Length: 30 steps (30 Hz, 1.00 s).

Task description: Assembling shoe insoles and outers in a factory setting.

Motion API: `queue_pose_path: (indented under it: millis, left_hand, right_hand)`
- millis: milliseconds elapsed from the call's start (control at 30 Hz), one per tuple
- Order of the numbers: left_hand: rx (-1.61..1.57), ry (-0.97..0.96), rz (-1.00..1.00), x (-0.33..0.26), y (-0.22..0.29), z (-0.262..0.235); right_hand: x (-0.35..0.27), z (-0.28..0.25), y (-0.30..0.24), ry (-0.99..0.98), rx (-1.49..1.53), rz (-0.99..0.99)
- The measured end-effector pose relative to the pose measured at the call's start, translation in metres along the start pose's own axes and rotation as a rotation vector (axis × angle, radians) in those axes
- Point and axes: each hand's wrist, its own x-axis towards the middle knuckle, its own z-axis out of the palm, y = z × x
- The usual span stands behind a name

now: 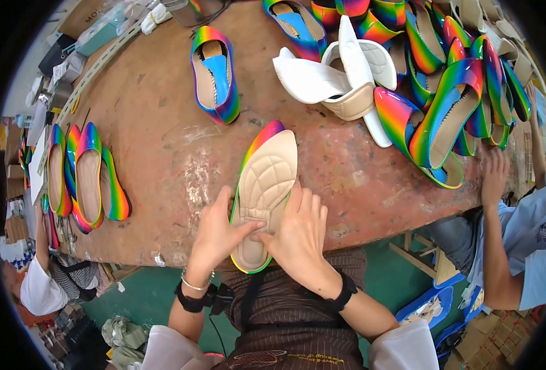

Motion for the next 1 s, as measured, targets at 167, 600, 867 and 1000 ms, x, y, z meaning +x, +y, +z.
queue_pose_path:
  millis: [167,600,867,1000]
  left_hand:
    - [-0.096,-0.191,-0.065,0.022,-0.017,-0.012]
    - [-0.004,0.016,-0.006,0.028,-0.009,-0.001]
    - [0.420,-0.148,-0.109,0.022,0.022,-0.010]
    - [0.345,-0.094,-0.164,0.021,0.017,0.000]
  right_hand:
    - [0.016,0.002,-0.001,0.038,-0.031,0.121]
    - [0.042,0.005,0.013,0.117,-0.075,0.076]
    - [0.050,-0.012,0.014,0.149,-0.086,0.034]
    - [0.056,-0.012,0.013,0.363,-0.165,-0.150]
